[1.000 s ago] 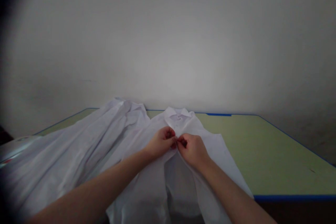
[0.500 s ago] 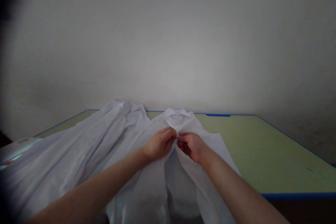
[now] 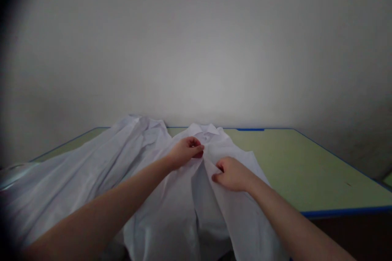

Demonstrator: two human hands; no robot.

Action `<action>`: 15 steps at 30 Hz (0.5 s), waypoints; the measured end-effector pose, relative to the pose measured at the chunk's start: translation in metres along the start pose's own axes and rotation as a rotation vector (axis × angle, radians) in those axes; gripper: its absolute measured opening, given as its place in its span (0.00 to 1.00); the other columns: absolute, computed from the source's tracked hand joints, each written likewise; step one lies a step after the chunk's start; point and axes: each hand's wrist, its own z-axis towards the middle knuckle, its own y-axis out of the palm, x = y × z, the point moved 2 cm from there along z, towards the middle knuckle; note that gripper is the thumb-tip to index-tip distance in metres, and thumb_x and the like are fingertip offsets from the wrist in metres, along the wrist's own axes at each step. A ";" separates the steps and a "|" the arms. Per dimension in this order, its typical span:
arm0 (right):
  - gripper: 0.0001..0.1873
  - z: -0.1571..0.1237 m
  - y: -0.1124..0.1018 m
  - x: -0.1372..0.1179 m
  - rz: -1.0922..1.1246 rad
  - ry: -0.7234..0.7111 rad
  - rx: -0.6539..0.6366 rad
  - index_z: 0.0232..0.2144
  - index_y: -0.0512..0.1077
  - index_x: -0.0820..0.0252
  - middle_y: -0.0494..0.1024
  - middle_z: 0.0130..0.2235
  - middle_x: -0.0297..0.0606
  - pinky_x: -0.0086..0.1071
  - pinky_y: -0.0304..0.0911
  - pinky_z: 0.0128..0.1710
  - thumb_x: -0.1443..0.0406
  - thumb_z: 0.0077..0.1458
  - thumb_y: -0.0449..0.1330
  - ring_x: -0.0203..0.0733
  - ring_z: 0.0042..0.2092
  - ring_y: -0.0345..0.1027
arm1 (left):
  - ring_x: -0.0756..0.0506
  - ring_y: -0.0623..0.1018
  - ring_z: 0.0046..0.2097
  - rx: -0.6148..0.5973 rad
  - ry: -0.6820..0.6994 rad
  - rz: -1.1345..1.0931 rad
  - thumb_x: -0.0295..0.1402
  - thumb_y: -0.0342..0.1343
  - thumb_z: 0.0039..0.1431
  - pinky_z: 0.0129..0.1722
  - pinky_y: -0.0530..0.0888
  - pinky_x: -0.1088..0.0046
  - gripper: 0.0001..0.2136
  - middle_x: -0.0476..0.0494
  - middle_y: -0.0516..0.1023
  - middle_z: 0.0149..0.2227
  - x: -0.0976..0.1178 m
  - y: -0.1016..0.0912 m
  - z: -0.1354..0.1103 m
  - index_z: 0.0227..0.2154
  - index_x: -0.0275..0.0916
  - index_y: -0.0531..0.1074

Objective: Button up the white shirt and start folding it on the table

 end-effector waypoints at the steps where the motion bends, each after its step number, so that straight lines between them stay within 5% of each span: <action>1: 0.10 -0.002 -0.001 -0.001 -0.019 0.013 0.023 0.18 0.67 0.63 0.63 0.18 0.30 0.27 0.41 0.22 0.62 0.43 0.59 0.30 0.22 0.53 | 0.50 0.73 0.29 -0.043 0.051 0.087 0.42 0.49 0.54 0.28 0.66 0.76 0.12 0.46 0.75 0.28 0.005 -0.003 -0.008 0.28 0.37 0.68; 6: 0.13 0.000 0.003 -0.013 0.096 0.033 0.097 0.20 0.69 0.64 0.68 0.21 0.32 0.25 0.45 0.22 0.59 0.47 0.56 0.31 0.23 0.57 | 0.48 0.71 0.27 -0.266 0.291 0.510 0.46 0.48 0.54 0.25 0.61 0.75 0.16 0.46 0.74 0.26 0.024 -0.015 -0.064 0.27 0.38 0.71; 11: 0.14 0.004 0.015 -0.024 0.235 0.026 0.130 0.25 0.71 0.65 0.73 0.25 0.35 0.24 0.50 0.25 0.59 0.50 0.55 0.33 0.26 0.61 | 0.45 0.74 0.28 -0.347 0.283 0.771 0.44 0.42 0.58 0.28 0.64 0.71 0.21 0.40 0.75 0.25 0.024 -0.025 -0.092 0.24 0.37 0.74; 15: 0.13 0.005 0.021 -0.028 0.224 0.052 0.156 0.25 0.72 0.65 0.73 0.25 0.35 0.25 0.51 0.25 0.59 0.50 0.55 0.33 0.26 0.62 | 0.42 0.75 0.29 -0.471 0.230 0.955 0.40 0.55 0.47 0.29 0.66 0.69 0.12 0.38 0.75 0.24 0.020 -0.034 -0.096 0.22 0.36 0.76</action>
